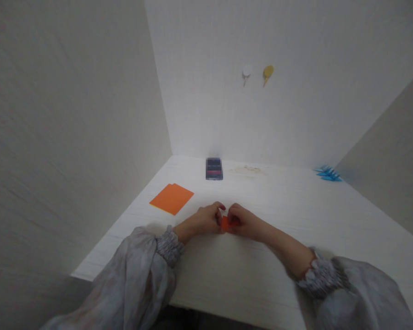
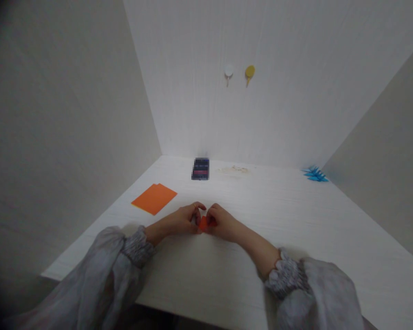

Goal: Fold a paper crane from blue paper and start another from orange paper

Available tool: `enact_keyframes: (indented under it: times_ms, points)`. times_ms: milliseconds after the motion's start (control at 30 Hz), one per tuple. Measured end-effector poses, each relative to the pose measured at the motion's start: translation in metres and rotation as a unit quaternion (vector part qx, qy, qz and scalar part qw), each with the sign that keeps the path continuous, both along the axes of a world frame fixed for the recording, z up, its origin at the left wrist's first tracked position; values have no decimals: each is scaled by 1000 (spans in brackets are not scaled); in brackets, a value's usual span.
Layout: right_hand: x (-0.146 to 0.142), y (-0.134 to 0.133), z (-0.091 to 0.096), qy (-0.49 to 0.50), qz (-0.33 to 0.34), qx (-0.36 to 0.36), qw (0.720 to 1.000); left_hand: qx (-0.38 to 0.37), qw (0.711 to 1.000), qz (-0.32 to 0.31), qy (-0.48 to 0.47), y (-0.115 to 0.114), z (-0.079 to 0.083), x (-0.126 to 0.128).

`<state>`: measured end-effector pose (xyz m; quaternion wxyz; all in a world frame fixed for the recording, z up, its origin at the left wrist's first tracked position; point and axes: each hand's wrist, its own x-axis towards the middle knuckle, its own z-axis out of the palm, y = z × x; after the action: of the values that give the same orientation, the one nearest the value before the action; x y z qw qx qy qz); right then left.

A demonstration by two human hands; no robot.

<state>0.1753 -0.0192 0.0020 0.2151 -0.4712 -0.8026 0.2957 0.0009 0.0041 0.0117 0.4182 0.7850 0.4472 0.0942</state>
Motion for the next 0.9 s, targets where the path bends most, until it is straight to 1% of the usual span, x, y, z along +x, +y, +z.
enact_keyframes:
  times_ms: [167, 300, 367, 467, 633, 700, 833, 900]
  points:
    - [12, 4, 1, 12, 9, -30, 999, 11, 1000, -13, -3, 1, -2, -1]
    - [16, 7, 0, 59, 41, -32, 997, 27, 1000, -13, -1, 0, -1, -1]
    - [14, 7, -1, 58, 43, -25, 997, 38, 999, -14, -9, -1, -1, -2]
    - [7, 7, 0, 10, 0, -8, 1000, 55, 998, -18, -29, -3, -1, -2]
    - [1, 2, 9, -70, -14, -1, 997, 103, 993, -34, -48, -5, -1, -4]
    - [2, -1, 13, -92, -32, -7, 995, 122, 991, -32, -54, -4, -2, -5]
    - [3, -6, 16, -111, -97, -10, 989, 149, 986, -32, -71, -2, -5, -5]
    - [3, -7, 17, -106, -106, -29, 988, 159, 984, -33, -73, -2, -6, -5]
